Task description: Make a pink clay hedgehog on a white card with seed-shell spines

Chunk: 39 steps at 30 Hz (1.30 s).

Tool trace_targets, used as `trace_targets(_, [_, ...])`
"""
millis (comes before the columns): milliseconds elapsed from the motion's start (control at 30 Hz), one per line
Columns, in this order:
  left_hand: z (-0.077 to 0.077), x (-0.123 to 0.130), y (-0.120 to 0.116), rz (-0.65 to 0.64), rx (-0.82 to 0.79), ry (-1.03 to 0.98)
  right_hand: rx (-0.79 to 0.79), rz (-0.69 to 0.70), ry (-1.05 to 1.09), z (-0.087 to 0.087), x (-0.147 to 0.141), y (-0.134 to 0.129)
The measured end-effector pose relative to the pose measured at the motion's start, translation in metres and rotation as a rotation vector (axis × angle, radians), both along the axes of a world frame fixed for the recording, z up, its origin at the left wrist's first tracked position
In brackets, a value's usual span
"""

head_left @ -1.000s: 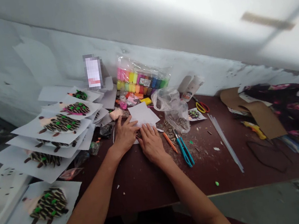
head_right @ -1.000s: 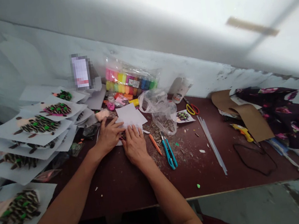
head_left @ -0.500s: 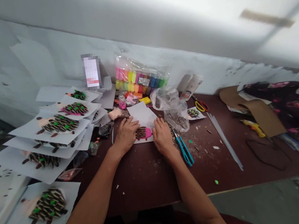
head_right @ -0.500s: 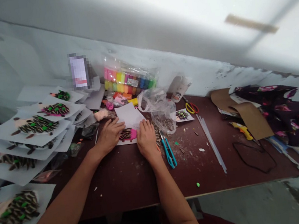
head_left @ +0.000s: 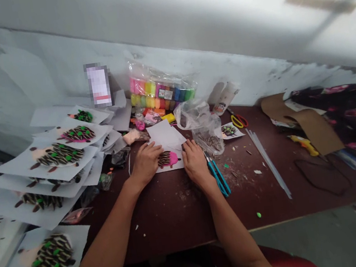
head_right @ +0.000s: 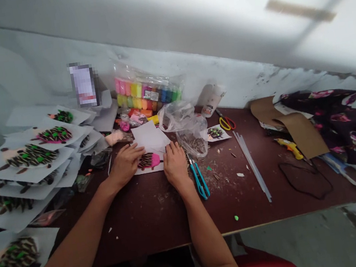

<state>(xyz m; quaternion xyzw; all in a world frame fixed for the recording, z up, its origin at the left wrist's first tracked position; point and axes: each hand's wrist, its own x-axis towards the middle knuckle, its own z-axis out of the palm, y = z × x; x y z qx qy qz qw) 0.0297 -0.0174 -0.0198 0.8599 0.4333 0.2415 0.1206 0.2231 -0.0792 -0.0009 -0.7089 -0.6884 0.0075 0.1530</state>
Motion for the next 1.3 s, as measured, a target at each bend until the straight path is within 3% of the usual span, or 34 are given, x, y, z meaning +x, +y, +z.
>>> trace_targets(167, [-0.003, -0.010, 0.007, 0.135, 0.019, -0.076, -0.024, -0.017, 0.013, -0.002, 0.005, 0.001])
trace_targets(367, [-0.001, -0.017, 0.008, 0.245, 0.007, 0.000, -0.096, -0.053, 0.008, 0.003, 0.006, 0.000])
trace_targets(667, [-0.009, -0.026, 0.019, 0.184, -0.035, -0.042, -0.100, -0.006, 0.032, 0.006, 0.006, -0.002])
trace_targets(900, [-0.011, -0.026, 0.018, 0.281, 0.013, 0.009, -0.102, -0.062, 0.042, 0.009, 0.006, -0.003])
trace_targets(1300, [0.001, -0.026, 0.016, 0.281, -0.069, -0.065, -0.041, -0.071, 0.133, 0.002, 0.011, -0.001])
